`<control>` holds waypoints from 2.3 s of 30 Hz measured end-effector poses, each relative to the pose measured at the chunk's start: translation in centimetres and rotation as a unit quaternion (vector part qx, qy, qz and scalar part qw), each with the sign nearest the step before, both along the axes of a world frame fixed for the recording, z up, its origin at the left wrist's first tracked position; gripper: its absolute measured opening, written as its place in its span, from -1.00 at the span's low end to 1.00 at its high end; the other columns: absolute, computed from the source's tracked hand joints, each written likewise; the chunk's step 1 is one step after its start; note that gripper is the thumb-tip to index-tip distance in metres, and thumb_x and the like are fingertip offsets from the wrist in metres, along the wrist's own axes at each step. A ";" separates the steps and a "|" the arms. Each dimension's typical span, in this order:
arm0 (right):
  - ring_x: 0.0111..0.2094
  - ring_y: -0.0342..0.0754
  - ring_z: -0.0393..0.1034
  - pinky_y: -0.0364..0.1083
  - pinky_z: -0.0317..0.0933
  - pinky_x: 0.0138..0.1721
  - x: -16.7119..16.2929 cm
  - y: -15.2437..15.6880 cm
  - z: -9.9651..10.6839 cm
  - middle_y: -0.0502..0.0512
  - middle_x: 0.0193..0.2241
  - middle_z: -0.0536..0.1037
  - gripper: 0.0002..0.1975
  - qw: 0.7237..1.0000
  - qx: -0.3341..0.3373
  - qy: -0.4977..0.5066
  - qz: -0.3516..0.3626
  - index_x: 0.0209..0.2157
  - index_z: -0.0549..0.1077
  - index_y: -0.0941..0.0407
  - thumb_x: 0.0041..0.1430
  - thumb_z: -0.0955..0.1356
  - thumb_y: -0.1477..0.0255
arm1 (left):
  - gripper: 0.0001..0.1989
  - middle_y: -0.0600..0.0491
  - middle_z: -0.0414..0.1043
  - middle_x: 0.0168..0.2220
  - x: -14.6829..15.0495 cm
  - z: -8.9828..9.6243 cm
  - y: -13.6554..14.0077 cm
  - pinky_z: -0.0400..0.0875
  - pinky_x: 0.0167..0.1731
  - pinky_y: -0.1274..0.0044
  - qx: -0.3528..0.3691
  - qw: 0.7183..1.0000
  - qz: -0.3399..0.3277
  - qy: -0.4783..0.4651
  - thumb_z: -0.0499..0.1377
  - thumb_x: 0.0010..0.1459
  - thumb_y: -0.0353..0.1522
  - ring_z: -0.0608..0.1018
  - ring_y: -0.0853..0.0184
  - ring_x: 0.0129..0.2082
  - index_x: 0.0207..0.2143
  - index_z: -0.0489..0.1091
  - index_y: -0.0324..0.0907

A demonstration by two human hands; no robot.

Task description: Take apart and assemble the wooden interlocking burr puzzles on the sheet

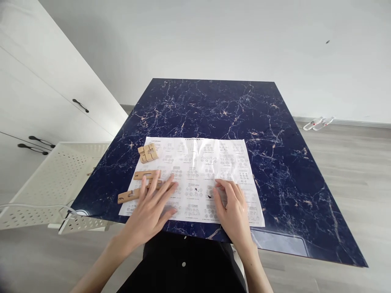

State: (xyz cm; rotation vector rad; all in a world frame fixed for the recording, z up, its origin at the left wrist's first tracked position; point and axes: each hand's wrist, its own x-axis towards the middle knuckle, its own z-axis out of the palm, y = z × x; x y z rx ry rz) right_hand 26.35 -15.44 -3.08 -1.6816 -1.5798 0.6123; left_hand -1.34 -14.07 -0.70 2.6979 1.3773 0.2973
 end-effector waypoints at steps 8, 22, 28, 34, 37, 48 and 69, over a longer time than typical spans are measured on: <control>-0.01 0.22 0.49 0.25 0.41 0.03 0.0 -0.1 -0.1 0.22 -0.05 0.60 -0.73 1.000 0.011 -0.003 0.000 0.10 0.47 0.00 0.52 0.30 0.20 | -0.31 -0.20 0.19 0.49 -5.3 -0.1 0.1 -0.07 0.48 -0.22 0.066 0.985 0.150 -0.061 0.16 0.49 -0.13 0.09 -0.19 0.56 0.52 -0.01 -0.04; -0.03 0.21 0.49 0.24 0.40 0.04 0.0 0.0 -0.4 0.20 -0.07 0.61 -0.75 1.000 0.011 -0.006 0.002 0.07 0.49 0.00 0.50 0.31 0.22 | -0.86 -0.05 0.37 0.35 -5.1 0.8 -1.0 0.32 0.38 -0.02 0.039 0.993 0.058 -0.090 0.29 0.42 -0.22 0.28 -0.09 0.45 -0.04 0.52 0.00; -0.02 0.21 0.49 0.24 0.42 0.02 0.1 -0.1 -0.3 0.21 -0.06 0.60 -0.73 1.000 0.007 -0.003 0.009 0.10 0.48 0.00 0.51 0.31 0.20 | -0.48 0.01 0.04 0.58 -1.0 0.2 1.6 0.19 0.44 -0.11 -0.019 0.998 0.020 -0.063 0.11 0.53 -0.21 0.06 -0.12 0.57 0.47 0.22 0.11; -0.02 0.21 0.49 0.24 0.42 0.01 0.1 -0.1 -0.4 0.19 -0.06 0.61 -0.74 1.000 0.008 -0.009 0.009 0.09 0.48 -0.01 0.52 0.31 0.20 | -0.49 0.07 0.14 0.55 -3.5 -0.7 3.1 0.21 0.46 -0.03 -0.035 0.998 0.024 -0.044 0.01 0.59 -0.21 0.04 -0.03 0.59 0.51 0.17 0.12; -0.02 0.22 0.49 0.25 0.41 0.02 0.1 -0.1 -0.5 0.20 -0.08 0.61 -0.75 1.000 0.012 -0.005 0.011 0.08 0.48 -0.01 0.51 0.31 0.21 | -0.49 0.06 0.21 0.52 -5.5 -0.5 3.4 0.24 0.45 -0.01 -0.017 0.997 0.045 -0.056 0.02 0.58 -0.26 0.10 -0.01 0.58 0.50 0.20 0.14; -0.03 0.20 0.49 0.24 0.38 0.04 0.0 0.0 -0.3 0.18 -0.08 0.61 -0.78 1.000 0.010 -0.005 0.007 0.06 0.49 -0.01 0.50 0.32 0.25 | -0.30 -0.15 0.20 0.45 -9.7 -0.4 2.9 0.29 0.39 -0.03 0.036 0.973 0.179 -0.141 0.24 0.42 -0.05 0.27 -0.12 0.45 0.48 0.11 0.05; -0.01 0.19 0.50 0.22 0.43 0.01 0.0 -0.1 -0.4 0.19 -0.05 0.61 -0.75 1.000 -0.014 0.002 -0.002 0.06 0.51 -0.02 0.50 0.32 0.19 | -0.34 -0.14 0.39 0.23 -9.5 -0.4 2.6 0.53 0.20 0.09 0.066 0.930 0.291 -0.215 0.35 0.29 -0.04 0.58 -0.02 0.13 0.34 0.31 0.00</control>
